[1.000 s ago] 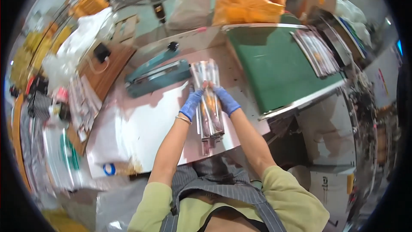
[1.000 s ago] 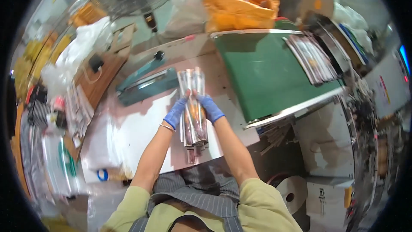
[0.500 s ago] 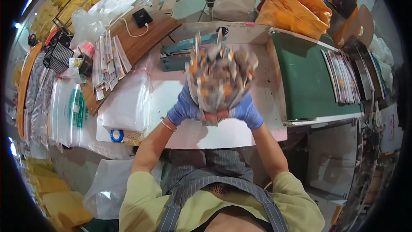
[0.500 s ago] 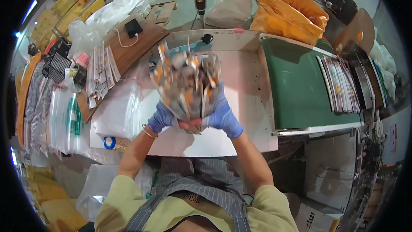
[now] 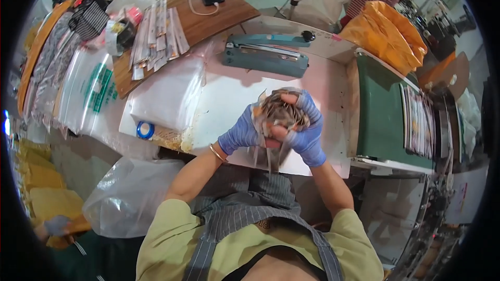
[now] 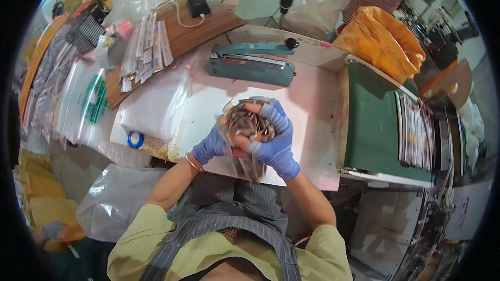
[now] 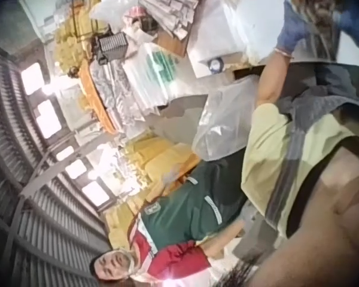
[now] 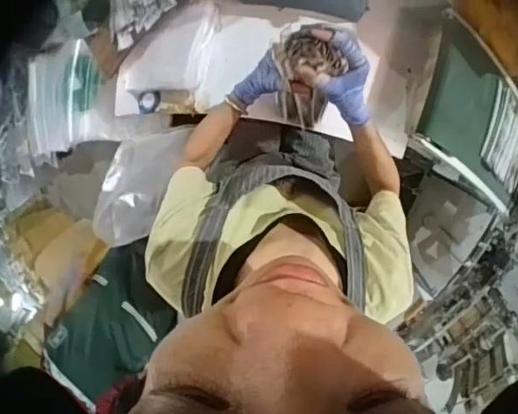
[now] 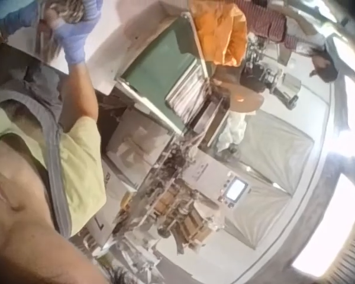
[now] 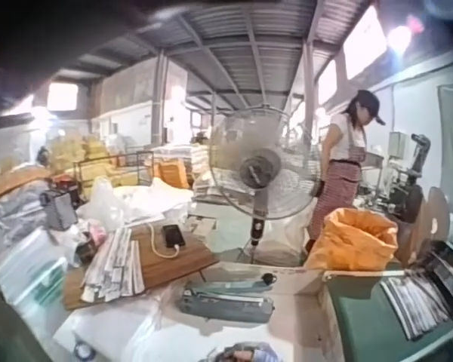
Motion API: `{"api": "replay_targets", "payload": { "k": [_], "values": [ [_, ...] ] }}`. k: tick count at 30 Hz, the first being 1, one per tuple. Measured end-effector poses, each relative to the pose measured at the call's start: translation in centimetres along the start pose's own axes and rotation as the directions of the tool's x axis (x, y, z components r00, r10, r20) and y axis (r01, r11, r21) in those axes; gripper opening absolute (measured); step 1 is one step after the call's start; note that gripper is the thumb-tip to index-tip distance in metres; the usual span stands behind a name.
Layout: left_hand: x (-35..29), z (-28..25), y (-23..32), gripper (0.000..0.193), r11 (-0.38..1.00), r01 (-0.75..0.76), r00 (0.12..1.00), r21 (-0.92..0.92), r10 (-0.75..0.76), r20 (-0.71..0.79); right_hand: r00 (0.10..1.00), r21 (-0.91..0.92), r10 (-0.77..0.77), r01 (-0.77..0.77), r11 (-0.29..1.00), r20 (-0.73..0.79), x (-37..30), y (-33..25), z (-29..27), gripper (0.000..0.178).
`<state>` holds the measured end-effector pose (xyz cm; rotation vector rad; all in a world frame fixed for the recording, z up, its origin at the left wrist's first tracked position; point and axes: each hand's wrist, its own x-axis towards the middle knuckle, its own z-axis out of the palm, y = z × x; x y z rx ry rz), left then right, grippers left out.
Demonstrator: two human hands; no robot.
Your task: Manually bagging bunches of items and sealing them using a heat sealing machine.
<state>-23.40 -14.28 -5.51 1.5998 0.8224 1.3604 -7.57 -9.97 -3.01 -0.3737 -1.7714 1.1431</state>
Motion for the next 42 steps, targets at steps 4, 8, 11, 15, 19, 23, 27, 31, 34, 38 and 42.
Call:
{"api": "replay_targets", "payload": {
  "k": [4,8,11,15,19,23,27,31,34,38,42],
  "values": [
    [-4.9,0.8,0.8,0.059,0.265,0.508,0.786,-0.819,-0.531,0.316,0.807,0.397,0.538,-0.59,0.703,0.244,0.3,-0.1,1.4,0.069],
    [-11.0,3.3,-4.9,0.051,-0.016,0.39,0.667,-0.921,-0.684,0.295,0.631,0.348,0.423,-0.742,0.572,0.65,-2.0,8.3,2.8,0.035],
    [-11.4,-2.9,-1.0,0.035,0.528,0.849,0.525,0.034,-0.848,0.072,0.638,0.471,0.525,-0.77,0.43,0.564,-4.4,9.3,3.9,0.019],
    [-14.3,-20.6,-0.3,0.023,0.43,0.527,0.838,0.733,-0.118,-0.533,0.646,0.451,0.558,-0.764,0.462,0.521,-4.3,7.3,5.5,0.024],
    [-13.8,-24.2,-1.7,0.018,0.23,0.529,0.845,0.817,-0.238,-0.48,0.662,0.306,0.596,-0.745,0.593,0.455,-5.6,10.7,5.7,0.029],
    [-10.2,-17.5,-4.2,0.017,0.612,0.384,0.897,0.691,-0.071,-0.435,0.669,0.326,0.589,-0.739,0.589,0.452,-4.3,10.8,7.1,0.028],
    [-4.9,-5.7,-3.7,0.021,0.628,0.231,0.969,0.743,-0.22,-0.116,0.788,0.015,0.457,-0.508,0.861,0.412,-4.5,17.9,6.1,0.023],
    [-11.3,-9.5,-2.3,0.025,0.359,0.512,0.852,0.78,-0.326,-0.41,0.775,0.33,0.349,-0.564,0.757,0.526,-3.1,13.0,11.6,0.019],
    [-12.2,-10.2,-0.7,0.021,0.363,0.554,0.788,0.75,0.061,-0.612,0.792,0.41,0.313,-0.557,0.722,0.525,-4.2,12.3,9.2,0.026],
    [-18.0,-12.5,-5.8,0.016,0.925,0.343,0.589,0.164,-0.076,-0.805,0.809,0.429,0.396,-0.572,0.699,0.434,-5.0,12.8,8.9,0.022],
    [-11.0,-4.2,-3.0,0.047,0.227,0.41,0.908,0.883,-0.187,-0.374,0.77,0.363,0.432,-0.614,0.701,0.469,-3.9,11.0,8.1,0.021]
  ]
}}
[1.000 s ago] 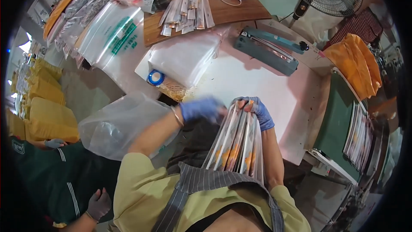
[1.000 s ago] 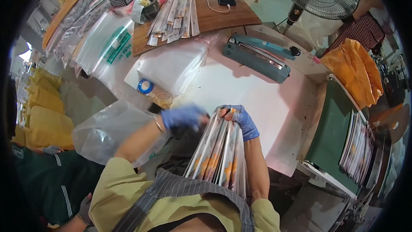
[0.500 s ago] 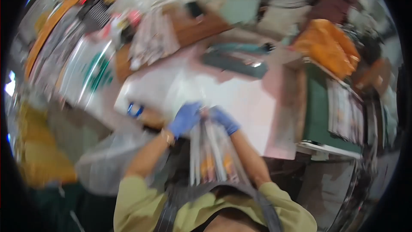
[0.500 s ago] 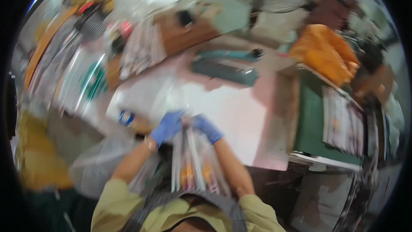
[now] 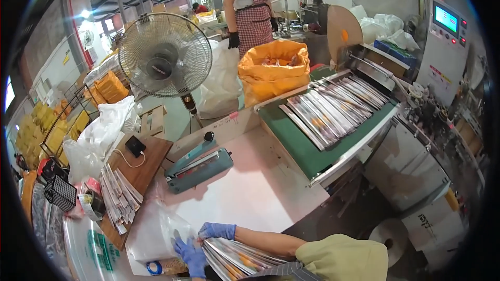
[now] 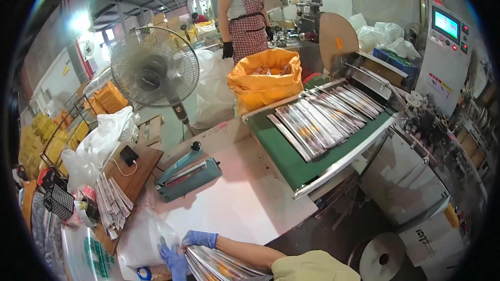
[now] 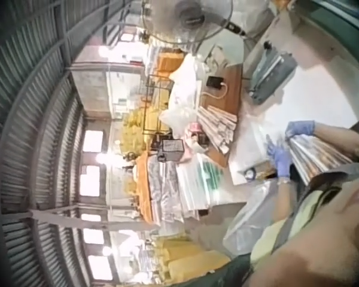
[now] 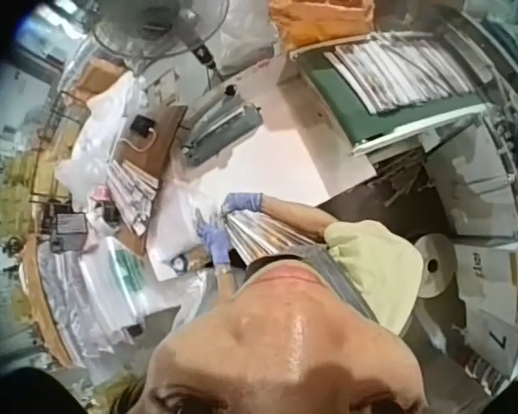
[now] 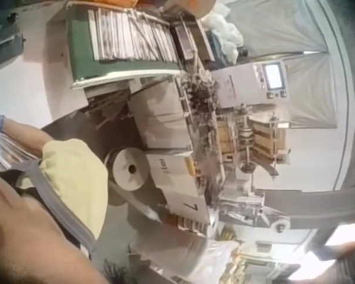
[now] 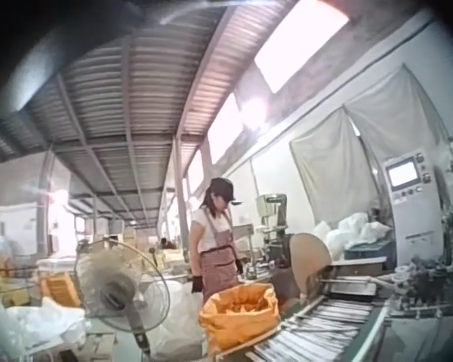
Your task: Manually bagging bunches of items and sealing them using a heat sealing machine.
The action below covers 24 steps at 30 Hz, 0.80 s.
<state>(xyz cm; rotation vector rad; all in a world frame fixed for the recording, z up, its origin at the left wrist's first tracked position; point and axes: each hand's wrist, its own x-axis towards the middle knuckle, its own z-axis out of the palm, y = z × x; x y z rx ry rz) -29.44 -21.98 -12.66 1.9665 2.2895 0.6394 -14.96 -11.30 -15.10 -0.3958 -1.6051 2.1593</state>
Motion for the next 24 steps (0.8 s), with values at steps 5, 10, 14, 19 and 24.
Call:
{"api": "replay_targets", "payload": {
  "k": [5,10,14,19,24],
  "values": [
    [3.8,-2.4,-3.9,0.058,0.981,0.119,0.969,-0.156,-0.149,-0.196,0.991,0.041,-0.122,0.125,0.991,-0.054,-1.0,0.6,-1.6,0.021],
    [-0.5,0.8,-7.0,0.042,0.856,-0.213,0.976,-0.47,0.163,-0.146,0.969,-0.006,-0.245,0.245,0.97,0.029,0.4,0.9,-0.1,0.023],
    [2.0,0.9,-3.4,0.037,0.931,-0.293,0.947,0.219,0.315,-0.07,0.838,-0.414,-0.488,0.545,0.729,0.244,0.7,0.6,0.2,0.022],
    [4.0,-1.7,-4.2,0.048,0.974,0.153,0.976,0.166,-0.122,-0.182,0.961,-0.164,-0.271,0.277,0.947,0.058,-1.9,1.0,-1.3,0.021],
    [1.9,-1.3,-3.6,0.066,0.986,-0.082,0.986,0.148,0.102,-0.132,0.954,-0.158,-0.076,0.031,0.987,-0.288,-7.2,0.7,-5.6,0.024]
  ]
}}
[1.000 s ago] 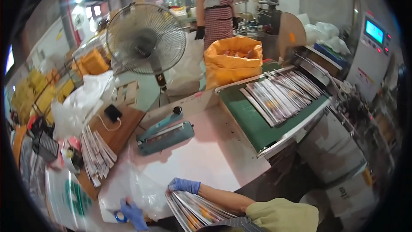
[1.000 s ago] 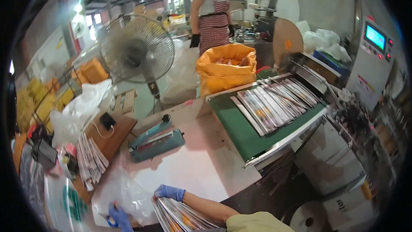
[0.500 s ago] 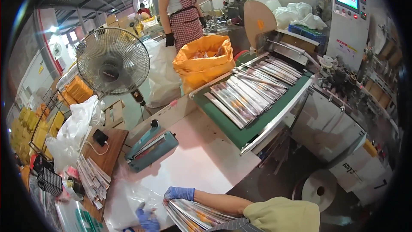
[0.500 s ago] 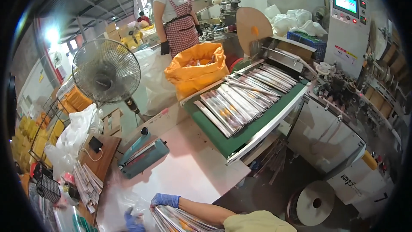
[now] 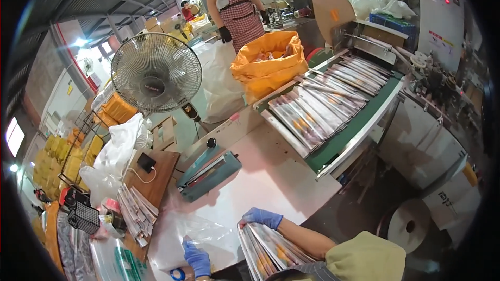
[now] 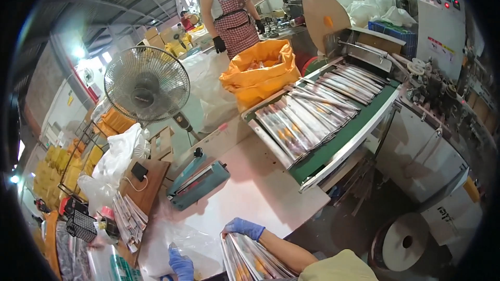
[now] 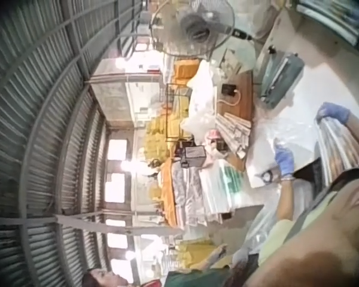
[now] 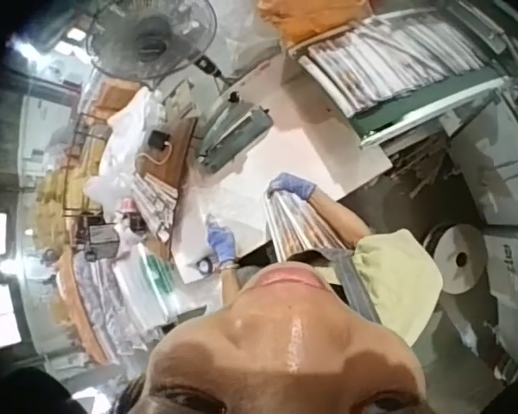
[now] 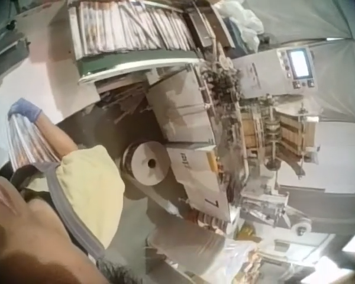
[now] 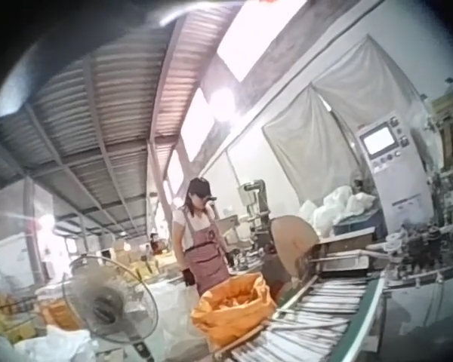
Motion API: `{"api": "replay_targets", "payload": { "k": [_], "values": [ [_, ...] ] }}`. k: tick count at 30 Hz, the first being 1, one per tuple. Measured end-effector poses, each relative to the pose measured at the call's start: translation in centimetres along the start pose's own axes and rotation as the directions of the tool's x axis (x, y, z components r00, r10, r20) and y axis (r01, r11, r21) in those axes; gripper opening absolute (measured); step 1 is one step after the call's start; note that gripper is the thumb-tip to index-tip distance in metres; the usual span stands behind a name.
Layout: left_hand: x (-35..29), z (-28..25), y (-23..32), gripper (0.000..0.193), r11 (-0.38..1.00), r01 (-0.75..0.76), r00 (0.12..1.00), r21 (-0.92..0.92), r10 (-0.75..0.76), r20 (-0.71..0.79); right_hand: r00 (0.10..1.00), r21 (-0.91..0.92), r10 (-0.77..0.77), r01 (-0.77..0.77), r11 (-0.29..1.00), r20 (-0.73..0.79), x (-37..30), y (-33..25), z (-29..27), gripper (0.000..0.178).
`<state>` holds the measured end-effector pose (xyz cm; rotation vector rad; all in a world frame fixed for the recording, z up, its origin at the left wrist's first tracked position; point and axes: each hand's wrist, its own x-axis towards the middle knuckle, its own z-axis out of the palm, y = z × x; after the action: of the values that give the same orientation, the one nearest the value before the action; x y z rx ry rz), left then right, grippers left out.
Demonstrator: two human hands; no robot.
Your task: Manually bagging bunches of items and sealing them using a heat sealing machine.
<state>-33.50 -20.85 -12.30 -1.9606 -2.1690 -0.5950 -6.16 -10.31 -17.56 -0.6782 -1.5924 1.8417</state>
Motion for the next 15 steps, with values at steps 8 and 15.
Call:
{"api": "replay_targets", "payload": {
  "k": [8,15],
  "values": [
    [-5.3,-0.3,-0.5,0.078,0.952,-0.231,0.89,-0.199,0.289,0.353,0.918,0.211,-0.152,0.077,0.974,0.365,6.7,1.0,12.0,0.021],
    [-11.2,-4.7,1.7,0.063,0.951,-0.301,0.953,0.078,0.303,-0.026,0.929,0.252,-0.082,-0.012,0.968,0.361,6.5,-0.6,14.6,0.029]
  ]
}}
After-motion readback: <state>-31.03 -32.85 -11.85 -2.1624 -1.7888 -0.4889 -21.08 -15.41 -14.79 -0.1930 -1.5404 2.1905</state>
